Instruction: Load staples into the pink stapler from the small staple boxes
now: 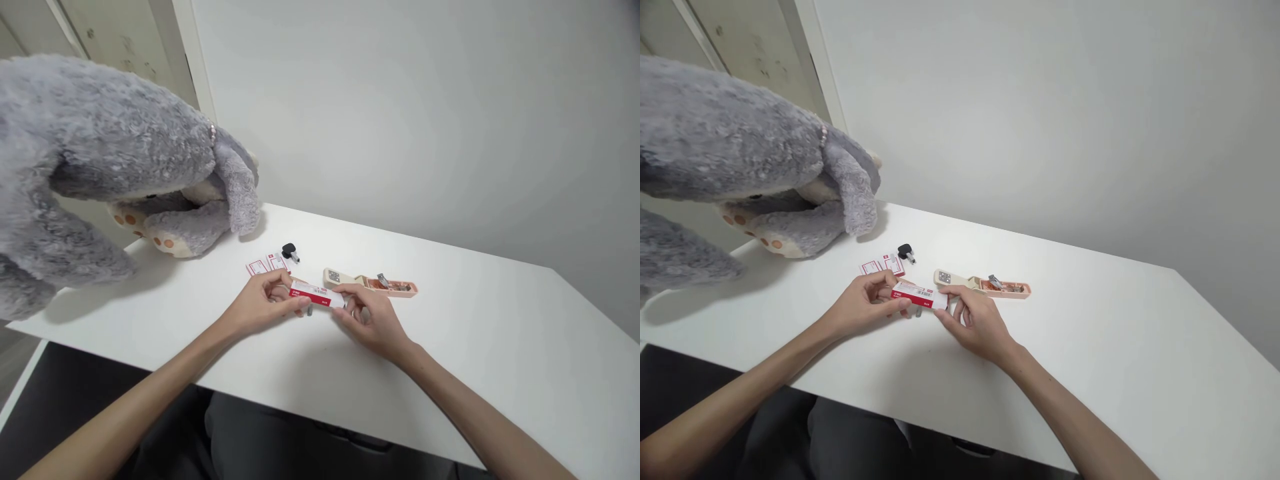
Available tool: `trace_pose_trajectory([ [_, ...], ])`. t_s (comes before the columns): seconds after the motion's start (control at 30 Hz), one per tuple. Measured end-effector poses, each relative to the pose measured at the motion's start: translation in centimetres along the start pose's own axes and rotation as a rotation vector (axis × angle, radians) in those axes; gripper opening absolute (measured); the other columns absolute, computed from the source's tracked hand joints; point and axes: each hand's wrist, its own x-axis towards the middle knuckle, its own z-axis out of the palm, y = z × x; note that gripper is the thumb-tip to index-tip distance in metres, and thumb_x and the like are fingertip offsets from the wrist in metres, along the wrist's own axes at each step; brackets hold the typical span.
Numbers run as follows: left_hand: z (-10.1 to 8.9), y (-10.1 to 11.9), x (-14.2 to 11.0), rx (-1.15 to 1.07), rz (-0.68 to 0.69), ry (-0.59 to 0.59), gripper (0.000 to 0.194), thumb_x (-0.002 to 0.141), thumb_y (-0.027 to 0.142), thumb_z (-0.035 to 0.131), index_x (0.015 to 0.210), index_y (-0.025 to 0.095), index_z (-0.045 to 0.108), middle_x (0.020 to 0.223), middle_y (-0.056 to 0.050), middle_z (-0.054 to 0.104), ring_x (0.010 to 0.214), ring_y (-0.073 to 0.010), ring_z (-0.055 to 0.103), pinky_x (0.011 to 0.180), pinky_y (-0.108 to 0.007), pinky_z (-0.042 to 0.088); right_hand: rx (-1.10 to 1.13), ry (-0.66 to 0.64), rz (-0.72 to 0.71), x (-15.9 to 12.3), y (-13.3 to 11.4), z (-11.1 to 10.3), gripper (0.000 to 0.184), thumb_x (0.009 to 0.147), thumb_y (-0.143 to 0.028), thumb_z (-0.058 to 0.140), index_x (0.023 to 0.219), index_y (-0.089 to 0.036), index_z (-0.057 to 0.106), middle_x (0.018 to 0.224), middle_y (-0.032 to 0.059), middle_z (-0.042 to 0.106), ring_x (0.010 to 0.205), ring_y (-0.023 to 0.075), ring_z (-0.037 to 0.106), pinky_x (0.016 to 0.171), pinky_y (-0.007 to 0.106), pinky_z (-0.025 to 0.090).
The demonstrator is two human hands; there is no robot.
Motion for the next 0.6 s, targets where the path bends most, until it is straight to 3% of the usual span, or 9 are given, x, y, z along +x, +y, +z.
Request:
trace_pose_trajectory([
  [0.23,-0.08,-0.24,-0.02,0.001,-0.014,-0.018,0.043,0.086,0.049,0.080,0.079,0.021,0.049,0.073,-0.008,0.079,0.066,-0.0176,0.073,0.058,-0.025,0.046,0.077,0.004,0.021,-0.04,0.34,0.15,0.026,0.096,-0.038,0.070,0.115,-0.021,0.069,0.067,-0.0030,0.063,0.056,0.0140,0.057,0.056,0.026,0.047],
  [0.37,-0.16,-0.46,0.00,0.005,-0.029,-0.080,0.035,0.092,0.049,0.075,0.088,0.019,0.058,0.070,-0.006,0.078,0.056,-0.0136,0.067,0.053,-0.023,0.041,0.124,0.009,0.058,-0.04,0.45,0.12,0.016,0.101,-0.036,0.064,0.104,-0.022,0.070,0.068,-0.0016,0.068,0.053,0.0134,0.056,0.056,0.027,0.046],
  [0.5,-0.17,-0.65,0.04,0.029,-0.013,-0.066,0.035,0.093,0.049,0.075,0.087,0.017,0.062,0.061,-0.003,0.073,0.054,-0.0145,0.067,0.048,-0.021,0.038,0.239,-0.013,0.173,0.00,0.29,0.04,0.030,0.108,-0.038,0.053,0.086,-0.022,0.067,0.063,-0.0015,0.069,0.049,0.0119,0.054,0.054,0.026,0.043],
  [0.6,0.00,-0.78,0.02,0.001,-0.004,-0.011,0.037,0.092,0.050,0.077,0.089,0.019,0.057,0.059,0.000,0.070,0.053,-0.0160,0.069,0.045,-0.021,0.038,0.336,-0.042,0.236,-0.01,0.34,0.14,0.033,0.109,-0.044,0.053,0.089,-0.022,0.067,0.065,-0.0002,0.071,0.050,0.0121,0.056,0.054,0.026,0.042],
])
